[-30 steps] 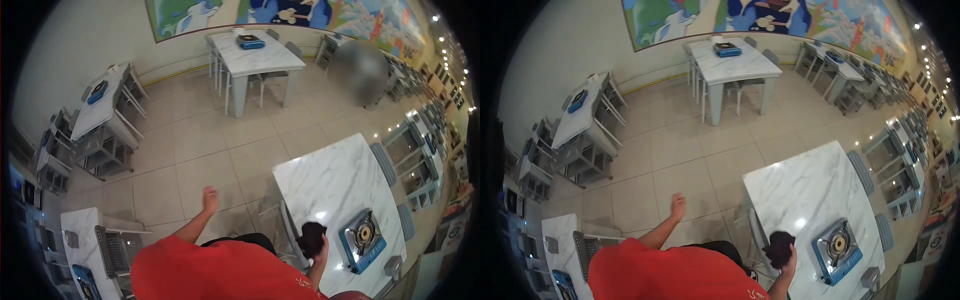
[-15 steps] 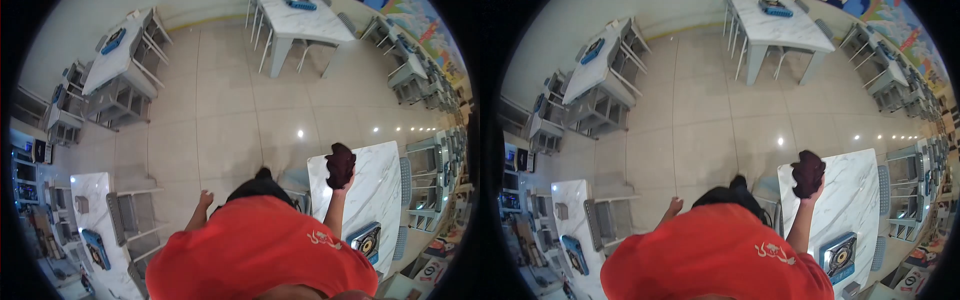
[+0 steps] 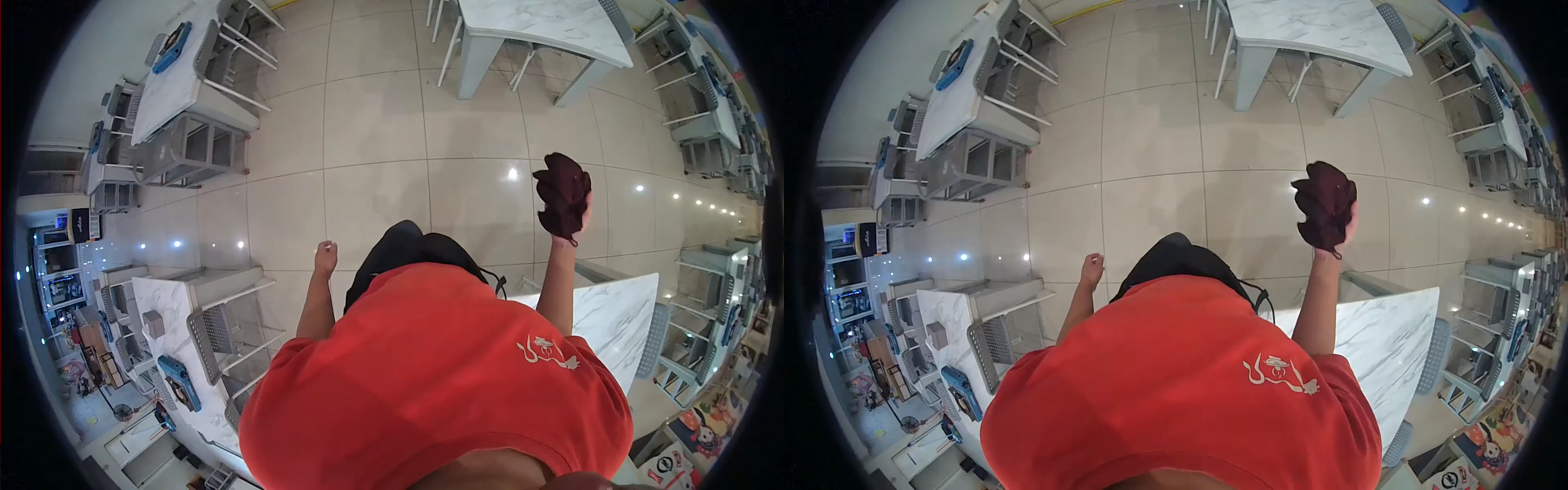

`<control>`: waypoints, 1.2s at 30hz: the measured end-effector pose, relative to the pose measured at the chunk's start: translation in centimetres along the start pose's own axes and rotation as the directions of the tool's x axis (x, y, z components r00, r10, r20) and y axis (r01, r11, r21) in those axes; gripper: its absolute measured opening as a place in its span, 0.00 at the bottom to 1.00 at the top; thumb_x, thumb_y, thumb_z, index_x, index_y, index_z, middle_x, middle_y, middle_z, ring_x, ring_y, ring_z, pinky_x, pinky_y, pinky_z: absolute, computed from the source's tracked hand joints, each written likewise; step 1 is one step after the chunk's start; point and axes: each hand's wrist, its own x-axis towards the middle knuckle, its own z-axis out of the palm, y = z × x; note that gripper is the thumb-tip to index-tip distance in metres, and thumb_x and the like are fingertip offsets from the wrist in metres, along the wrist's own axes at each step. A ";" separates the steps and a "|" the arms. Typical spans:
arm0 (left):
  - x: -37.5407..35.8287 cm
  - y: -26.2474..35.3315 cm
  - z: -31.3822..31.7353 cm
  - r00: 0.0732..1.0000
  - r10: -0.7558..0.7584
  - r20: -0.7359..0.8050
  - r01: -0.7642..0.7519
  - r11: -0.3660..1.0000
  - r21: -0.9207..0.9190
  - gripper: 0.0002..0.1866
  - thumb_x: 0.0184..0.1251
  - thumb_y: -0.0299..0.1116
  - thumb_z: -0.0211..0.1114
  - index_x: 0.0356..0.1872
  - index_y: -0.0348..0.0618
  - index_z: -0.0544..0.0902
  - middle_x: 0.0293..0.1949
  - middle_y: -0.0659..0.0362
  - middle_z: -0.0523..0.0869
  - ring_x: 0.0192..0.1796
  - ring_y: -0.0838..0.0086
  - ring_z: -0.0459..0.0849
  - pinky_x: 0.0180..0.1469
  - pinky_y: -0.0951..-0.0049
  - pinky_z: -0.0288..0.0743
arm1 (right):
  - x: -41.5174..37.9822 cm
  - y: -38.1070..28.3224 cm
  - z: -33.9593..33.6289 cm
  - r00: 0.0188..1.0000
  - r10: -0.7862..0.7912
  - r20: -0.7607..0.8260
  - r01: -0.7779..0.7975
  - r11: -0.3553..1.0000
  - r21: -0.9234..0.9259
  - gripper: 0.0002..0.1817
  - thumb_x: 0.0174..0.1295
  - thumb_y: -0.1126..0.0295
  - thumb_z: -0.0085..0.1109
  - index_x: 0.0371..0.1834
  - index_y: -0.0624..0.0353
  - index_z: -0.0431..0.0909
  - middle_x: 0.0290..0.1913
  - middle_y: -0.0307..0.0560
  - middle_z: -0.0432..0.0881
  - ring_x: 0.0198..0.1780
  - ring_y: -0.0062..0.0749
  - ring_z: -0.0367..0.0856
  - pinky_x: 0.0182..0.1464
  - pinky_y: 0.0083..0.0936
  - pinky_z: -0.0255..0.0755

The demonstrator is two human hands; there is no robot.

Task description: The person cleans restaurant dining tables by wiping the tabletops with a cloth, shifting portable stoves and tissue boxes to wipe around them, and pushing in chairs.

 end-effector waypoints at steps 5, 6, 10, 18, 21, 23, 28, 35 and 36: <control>7.7 -6.1 5.1 0.882 0.034 0.470 -0.342 0.732 0.589 0.28 0.64 0.49 0.52 0.53 0.32 0.75 0.51 0.37 0.76 0.57 0.49 0.74 0.59 0.58 0.68 | 8.7 0.3 0.4 0.987 -0.051 -0.154 0.031 0.991 -0.128 0.28 0.69 0.52 0.36 0.64 0.59 0.64 0.63 0.54 0.69 0.61 0.45 0.69 0.62 0.41 0.65; 8.9 -6.1 6.3 0.874 0.065 0.482 -0.376 0.718 0.585 0.28 0.64 0.49 0.52 0.53 0.32 0.75 0.51 0.37 0.76 0.57 0.49 0.74 0.59 0.58 0.68 | 10.2 0.3 0.7 0.997 -0.028 -0.077 0.017 0.989 -0.144 0.29 0.68 0.50 0.37 0.64 0.60 0.63 0.63 0.54 0.68 0.61 0.46 0.69 0.62 0.41 0.66; 14.1 -2.6 6.8 0.864 -0.108 0.492 0.039 0.988 0.147 0.22 0.62 0.46 0.55 0.39 0.32 0.81 0.35 0.49 0.85 0.39 0.63 0.84 0.42 0.61 0.75 | 13.5 0.0 -1.6 0.986 -0.124 -0.108 0.107 0.984 -0.145 0.30 0.66 0.49 0.40 0.62 0.61 0.64 0.60 0.54 0.70 0.60 0.46 0.71 0.61 0.42 0.66; 41.4 24.4 11.5 0.694 0.246 0.677 -0.717 0.321 0.619 0.16 0.58 0.34 0.48 0.36 0.36 0.82 0.38 0.43 0.83 0.40 0.51 0.83 0.43 0.53 0.76 | 25.7 -5.4 0.6 0.854 -0.440 -0.277 0.349 0.880 -0.322 0.28 0.66 0.49 0.41 0.59 0.59 0.68 0.58 0.51 0.73 0.58 0.45 0.71 0.62 0.42 0.65; 47.6 39.1 13.1 0.868 0.254 0.427 -0.426 0.822 0.378 0.29 0.62 0.48 0.53 0.56 0.33 0.72 0.56 0.41 0.74 0.60 0.51 0.72 0.63 0.61 0.64 | 30.6 -6.1 3.7 0.771 -0.540 -0.337 0.430 0.833 -0.349 0.28 0.66 0.49 0.40 0.59 0.60 0.67 0.56 0.50 0.75 0.56 0.43 0.74 0.60 0.39 0.67; 55.6 44.1 17.3 0.758 0.539 0.366 -0.646 0.699 0.308 0.24 0.65 0.43 0.53 0.55 0.35 0.72 0.56 0.42 0.74 0.57 0.52 0.74 0.58 0.61 0.67 | 33.8 -7.2 3.0 0.620 -0.674 -0.402 0.410 0.715 -0.566 0.28 0.66 0.49 0.39 0.60 0.59 0.66 0.55 0.48 0.75 0.56 0.42 0.74 0.58 0.38 0.69; 44.0 69.0 18.2 0.877 0.477 -0.056 -0.460 0.800 -0.386 0.24 0.65 0.34 0.55 0.59 0.31 0.64 0.52 0.44 0.74 0.58 0.57 0.72 0.56 0.65 0.69 | 45.3 -8.2 1.8 0.527 -0.801 -0.284 0.193 0.438 -0.878 0.25 0.67 0.55 0.46 0.60 0.63 0.65 0.51 0.43 0.74 0.51 0.28 0.72 0.58 0.28 0.63; 48.6 79.0 24.9 0.768 0.425 -0.480 -0.587 0.766 -0.262 0.27 0.65 0.38 0.58 0.59 0.31 0.63 0.53 0.46 0.73 0.58 0.58 0.72 0.55 0.63 0.69 | 64.3 -7.1 -11.4 0.843 -0.538 -0.012 -0.380 -0.579 -0.722 0.38 0.55 0.48 0.57 0.69 0.44 0.58 0.70 0.65 0.50 0.71 0.59 0.48 0.66 0.61 0.43; 49.8 80.2 25.2 0.751 0.448 -0.485 -0.517 0.856 -0.010 0.30 0.64 0.43 0.58 0.60 0.33 0.63 0.54 0.46 0.73 0.59 0.56 0.72 0.56 0.60 0.68 | 66.3 -6.8 -12.7 0.867 -0.499 -0.012 -0.371 -0.628 -0.684 0.38 0.55 0.45 0.55 0.70 0.39 0.56 0.71 0.64 0.47 0.72 0.57 0.44 0.66 0.64 0.39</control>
